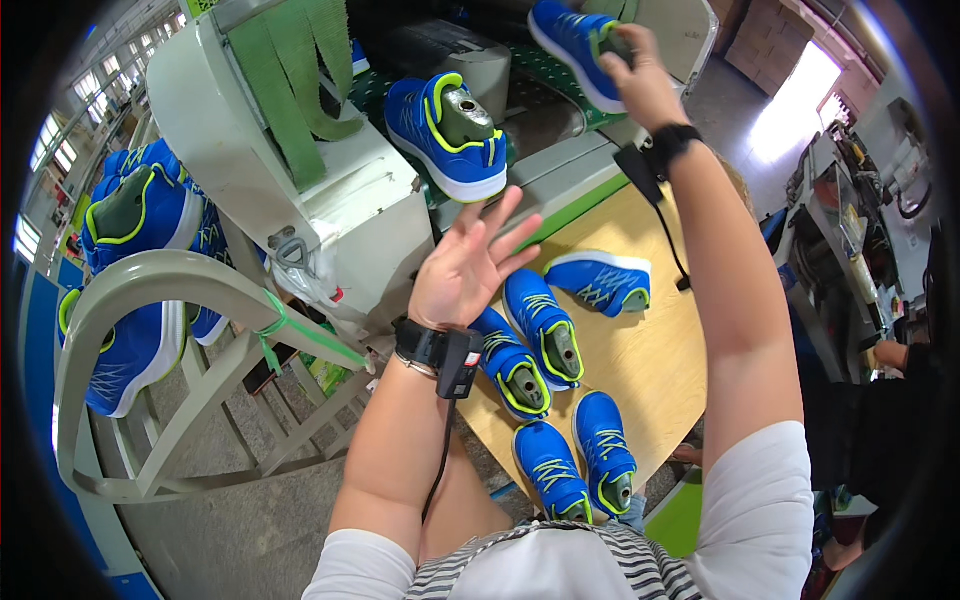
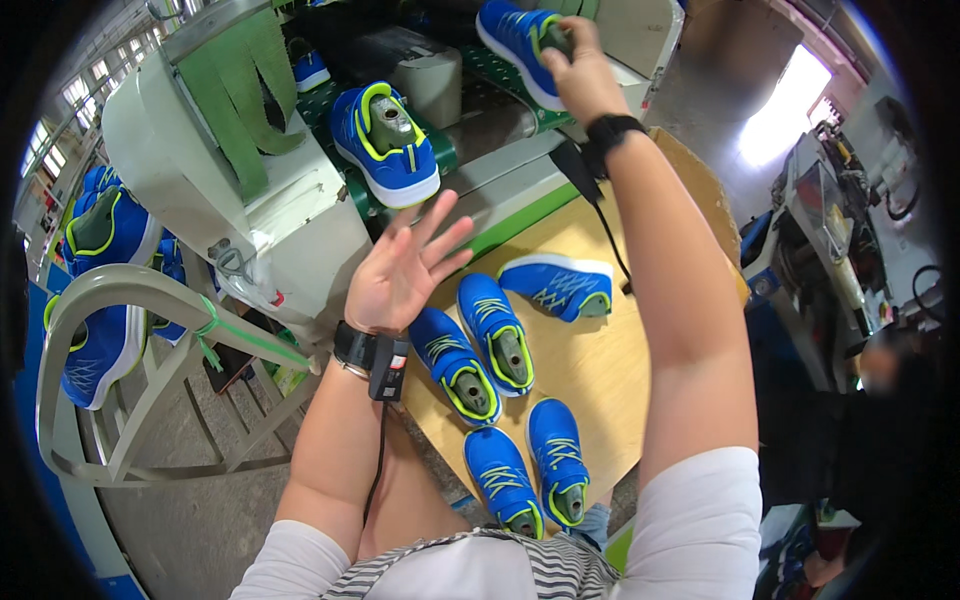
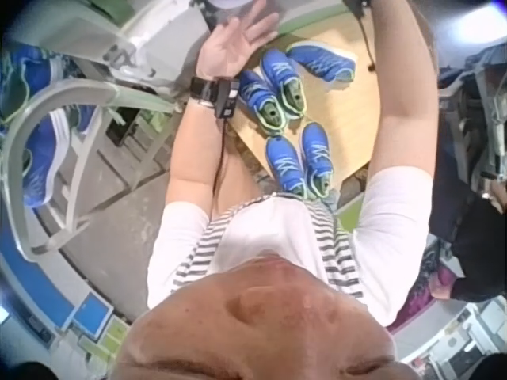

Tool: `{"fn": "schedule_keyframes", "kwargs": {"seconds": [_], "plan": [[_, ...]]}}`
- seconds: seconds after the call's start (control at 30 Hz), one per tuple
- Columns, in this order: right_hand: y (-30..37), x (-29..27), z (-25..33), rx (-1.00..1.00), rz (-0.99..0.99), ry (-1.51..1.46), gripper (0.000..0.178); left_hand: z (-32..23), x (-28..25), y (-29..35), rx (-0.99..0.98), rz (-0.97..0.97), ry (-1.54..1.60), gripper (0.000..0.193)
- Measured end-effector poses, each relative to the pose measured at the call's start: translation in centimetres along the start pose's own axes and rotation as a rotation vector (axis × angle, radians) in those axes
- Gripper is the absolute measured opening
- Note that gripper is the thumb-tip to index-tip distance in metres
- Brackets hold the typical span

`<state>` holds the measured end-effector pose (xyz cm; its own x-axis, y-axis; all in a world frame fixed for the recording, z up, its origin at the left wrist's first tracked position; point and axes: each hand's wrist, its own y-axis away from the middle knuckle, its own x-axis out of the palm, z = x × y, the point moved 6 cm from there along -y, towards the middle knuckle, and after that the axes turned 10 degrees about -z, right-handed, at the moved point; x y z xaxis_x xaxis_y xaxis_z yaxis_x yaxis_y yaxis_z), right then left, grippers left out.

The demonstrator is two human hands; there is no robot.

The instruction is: Checking and placing shoes on a conveyor belt and rack for manufacturing.

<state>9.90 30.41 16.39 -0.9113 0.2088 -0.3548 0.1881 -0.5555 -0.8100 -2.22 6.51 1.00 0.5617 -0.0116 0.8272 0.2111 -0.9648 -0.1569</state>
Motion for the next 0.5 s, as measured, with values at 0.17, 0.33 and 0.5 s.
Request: {"fn": "schedule_keyframes", "kwargs": {"seconds": [0.17,0.33,0.5], "plan": [[3.9,6.4,-5.2,0.046,0.361,0.141,0.076,1.0,-1.3,1.0,-0.11,0.019,-0.041,0.052],[17.7,2.1,-8.9,0.228,0.762,0.034,0.092,0.6,-1.6,1.2,-0.113,0.003,-0.083,0.055],[27.6,-6.8,-6.8,0.163,0.764,0.319,0.125,0.4,-1.5,0.8,-0.1,-0.026,-0.077,0.057]]}}
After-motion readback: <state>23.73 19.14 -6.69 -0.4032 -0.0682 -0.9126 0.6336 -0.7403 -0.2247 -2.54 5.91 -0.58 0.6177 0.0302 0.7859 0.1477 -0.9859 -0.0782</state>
